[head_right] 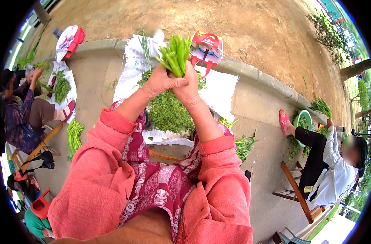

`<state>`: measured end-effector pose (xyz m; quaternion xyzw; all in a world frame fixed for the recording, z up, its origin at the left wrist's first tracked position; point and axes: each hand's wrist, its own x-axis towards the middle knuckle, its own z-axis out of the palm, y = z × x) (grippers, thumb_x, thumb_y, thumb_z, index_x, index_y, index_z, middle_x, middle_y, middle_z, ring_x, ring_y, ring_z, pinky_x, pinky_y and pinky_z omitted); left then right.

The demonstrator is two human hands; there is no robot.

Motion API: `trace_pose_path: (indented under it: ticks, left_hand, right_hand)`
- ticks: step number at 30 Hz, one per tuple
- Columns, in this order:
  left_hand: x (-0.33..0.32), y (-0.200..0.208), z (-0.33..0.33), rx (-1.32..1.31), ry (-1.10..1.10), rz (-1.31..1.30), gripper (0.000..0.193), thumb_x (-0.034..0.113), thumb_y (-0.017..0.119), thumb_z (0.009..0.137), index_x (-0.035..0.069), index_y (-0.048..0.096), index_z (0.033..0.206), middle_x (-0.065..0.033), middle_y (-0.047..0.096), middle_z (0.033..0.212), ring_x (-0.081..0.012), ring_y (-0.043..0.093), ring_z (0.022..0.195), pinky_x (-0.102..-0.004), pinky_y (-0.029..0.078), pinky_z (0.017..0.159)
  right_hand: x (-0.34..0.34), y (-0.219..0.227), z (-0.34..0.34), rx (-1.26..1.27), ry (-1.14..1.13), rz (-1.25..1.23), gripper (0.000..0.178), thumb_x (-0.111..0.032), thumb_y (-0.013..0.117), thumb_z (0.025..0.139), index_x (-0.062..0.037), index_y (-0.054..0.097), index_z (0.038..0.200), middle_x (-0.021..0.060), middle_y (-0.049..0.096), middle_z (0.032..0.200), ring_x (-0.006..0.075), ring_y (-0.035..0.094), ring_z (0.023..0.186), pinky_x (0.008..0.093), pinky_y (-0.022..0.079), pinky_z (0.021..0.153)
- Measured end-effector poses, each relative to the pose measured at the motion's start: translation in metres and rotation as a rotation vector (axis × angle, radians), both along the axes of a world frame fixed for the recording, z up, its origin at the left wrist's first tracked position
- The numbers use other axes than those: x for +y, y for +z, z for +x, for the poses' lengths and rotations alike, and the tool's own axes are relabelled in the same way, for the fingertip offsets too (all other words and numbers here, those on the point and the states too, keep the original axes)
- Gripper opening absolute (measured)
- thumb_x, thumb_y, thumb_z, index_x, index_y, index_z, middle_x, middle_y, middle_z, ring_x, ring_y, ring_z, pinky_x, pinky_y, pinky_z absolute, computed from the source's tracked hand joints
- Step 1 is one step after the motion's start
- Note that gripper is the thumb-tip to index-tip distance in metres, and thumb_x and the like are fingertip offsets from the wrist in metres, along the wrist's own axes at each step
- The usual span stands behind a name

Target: The person picks leaves from bundles of green vegetables and places the bundles into a red shopping bag.

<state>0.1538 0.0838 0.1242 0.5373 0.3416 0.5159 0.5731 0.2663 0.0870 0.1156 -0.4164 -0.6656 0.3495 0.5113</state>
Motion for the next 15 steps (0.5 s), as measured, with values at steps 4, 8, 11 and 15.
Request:
trace_pose_path:
  ticks: [4, 8, 11, 15]
  left_hand:
    - [0.004, -0.002, 0.007, -0.008, -0.006, 0.101, 0.063, 0.025, 0.083, 0.061, 0.001, 0.053, 0.111, -0.0062, 0.058, 0.107, -0.0152, 0.054, 0.097, -0.0306, 0.043, 0.087]
    - [0.007, -0.003, 0.012, -0.013, 0.031, 0.143, 0.058, 0.023, 0.081, 0.063, 0.001, 0.054, 0.11, -0.0069, 0.058, 0.106, -0.0151, 0.054, 0.096, -0.031, 0.044, 0.086]
    - [0.008, 0.003, 0.009, 0.033, 0.04, 0.174, 0.053, 0.02, 0.077, 0.068, 0.001, 0.054, 0.111, -0.0083, 0.059, 0.108, -0.0157, 0.054, 0.097, -0.0322, 0.043, 0.087]
    - [0.013, 0.004, 0.003, 0.118, 0.0, 0.168, 0.047, 0.016, 0.074, 0.07, 0.002, 0.055, 0.11, -0.0094, 0.06, 0.104, -0.016, 0.055, 0.095, -0.0328, 0.045, 0.086]
  right_hand:
    - [-0.001, -0.004, 0.001, -0.073, -0.076, 0.045, 0.033, -0.009, 0.06, 0.073, -0.0039, 0.051, 0.105, 0.0142, 0.061, 0.088, 0.0304, 0.061, 0.08, 0.0356, 0.048, 0.069]
    - [0.0, -0.007, -0.001, -0.011, -0.077, 0.085, 0.032, -0.011, 0.062, 0.072, -0.004, 0.052, 0.102, 0.0155, 0.061, 0.091, 0.0343, 0.06, 0.082, 0.0368, 0.047, 0.07]
    - [-0.002, 0.002, -0.004, -0.015, -0.024, 0.051, 0.031, -0.01, 0.062, 0.072, -0.0033, 0.053, 0.101, 0.0155, 0.061, 0.092, 0.0336, 0.06, 0.082, 0.0372, 0.047, 0.072]
    - [0.008, -0.013, 0.006, -0.05, 0.153, -0.078, 0.04, -0.007, 0.064, 0.07, -0.0015, 0.052, 0.108, 0.01, 0.057, 0.1, 0.0203, 0.054, 0.094, 0.0321, 0.043, 0.082]
